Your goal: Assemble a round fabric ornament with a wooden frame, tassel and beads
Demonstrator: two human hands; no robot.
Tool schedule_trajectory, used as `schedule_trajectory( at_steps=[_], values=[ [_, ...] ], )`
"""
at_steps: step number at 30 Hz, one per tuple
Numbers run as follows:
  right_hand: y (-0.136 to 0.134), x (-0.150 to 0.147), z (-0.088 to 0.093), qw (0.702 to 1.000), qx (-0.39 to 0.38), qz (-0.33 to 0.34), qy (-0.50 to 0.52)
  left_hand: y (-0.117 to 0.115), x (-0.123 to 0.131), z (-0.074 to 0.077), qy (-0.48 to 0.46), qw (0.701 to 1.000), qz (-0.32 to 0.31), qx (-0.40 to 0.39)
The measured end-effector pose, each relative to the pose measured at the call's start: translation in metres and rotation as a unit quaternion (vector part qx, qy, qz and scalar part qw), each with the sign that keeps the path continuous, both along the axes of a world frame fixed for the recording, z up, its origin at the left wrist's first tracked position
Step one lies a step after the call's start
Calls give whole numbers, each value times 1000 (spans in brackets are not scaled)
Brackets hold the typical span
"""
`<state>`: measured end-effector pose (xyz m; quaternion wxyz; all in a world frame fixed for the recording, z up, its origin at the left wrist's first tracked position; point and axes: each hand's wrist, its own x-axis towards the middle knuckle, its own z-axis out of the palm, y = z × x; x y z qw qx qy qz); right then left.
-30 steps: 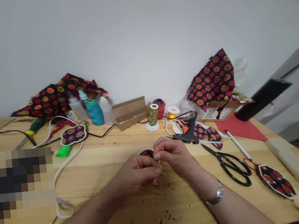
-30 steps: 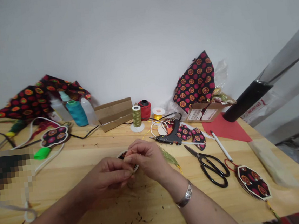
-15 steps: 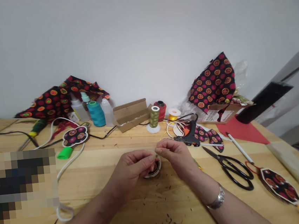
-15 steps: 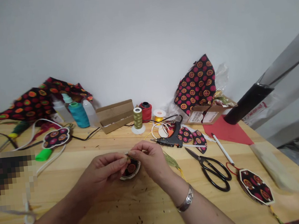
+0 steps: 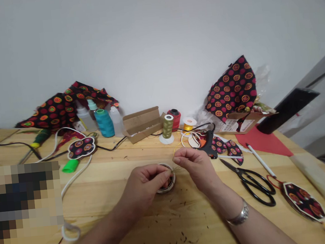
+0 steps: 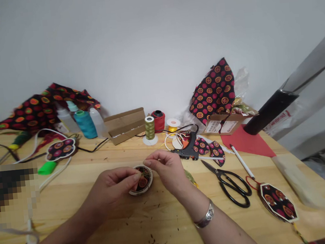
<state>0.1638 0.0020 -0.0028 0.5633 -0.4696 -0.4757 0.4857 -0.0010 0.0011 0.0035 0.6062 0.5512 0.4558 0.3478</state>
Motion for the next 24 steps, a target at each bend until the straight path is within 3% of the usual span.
schedule_trajectory(
  at_steps=[4, 8, 12, 16, 24],
  values=[
    [0, 4, 1, 993, 89, -17, -70, 1, 2, -1, 43, 998, 42, 25],
    [-2, 5, 0, 968, 196, -58, -148, 1, 1, -1, 57, 995, 67, 40],
    [-6, 5, -1, 942, 257, -71, -205, 2, 1, 0, 47, 994, 88, 44],
    [-6, 6, -2, 929, 276, -67, -237, 3, 0, -1, 36, 992, 107, 49],
    [-3, 7, -4, 942, 229, -61, -239, 2, 1, 3, 19, 992, 118, 35]
  ],
)
